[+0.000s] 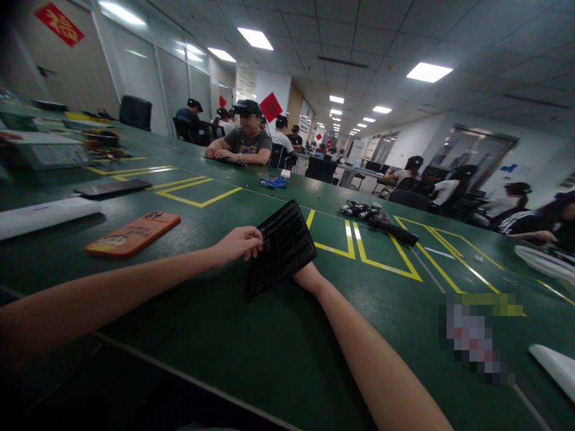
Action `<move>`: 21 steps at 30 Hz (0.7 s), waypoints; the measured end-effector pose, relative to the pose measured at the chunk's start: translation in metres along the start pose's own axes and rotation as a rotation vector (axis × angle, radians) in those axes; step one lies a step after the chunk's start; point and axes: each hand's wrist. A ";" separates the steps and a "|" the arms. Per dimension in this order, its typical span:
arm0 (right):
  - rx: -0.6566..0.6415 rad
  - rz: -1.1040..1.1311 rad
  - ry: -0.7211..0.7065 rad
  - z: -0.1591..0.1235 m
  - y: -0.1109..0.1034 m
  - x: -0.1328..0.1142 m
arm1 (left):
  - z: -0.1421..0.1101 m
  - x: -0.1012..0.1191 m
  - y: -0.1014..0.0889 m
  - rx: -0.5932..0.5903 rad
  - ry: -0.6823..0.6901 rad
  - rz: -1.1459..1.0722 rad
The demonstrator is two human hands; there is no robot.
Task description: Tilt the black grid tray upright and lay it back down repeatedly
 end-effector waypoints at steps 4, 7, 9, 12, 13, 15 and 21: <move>-0.010 -0.009 0.019 -0.001 -0.001 -0.002 | 0.004 0.002 -0.006 -0.045 -0.217 -0.334; -0.035 -0.011 0.021 -0.001 -0.002 -0.003 | 0.003 0.002 -0.009 -0.074 -0.258 -0.386; -0.031 -0.012 0.020 0.000 -0.002 -0.003 | 0.000 0.001 -0.010 -0.115 -0.177 -0.248; -0.009 0.000 0.020 0.000 0.000 -0.001 | -0.003 -0.002 -0.009 -0.136 0.028 0.085; -0.009 0.008 0.021 0.001 0.001 0.000 | -0.003 -0.003 -0.008 -0.128 0.088 0.182; -0.023 0.017 0.022 0.001 0.002 0.003 | 0.000 -0.007 -0.008 -0.101 0.180 0.324; 0.017 -0.071 -0.024 0.008 0.006 0.013 | 0.010 -0.015 -0.006 -0.058 0.273 0.397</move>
Point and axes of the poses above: each hand's wrist, its own z-axis towards the middle knuckle, its own y-axis out of the palm, x = y × z, and after that the axes turned 11 degrees about z, right-handed
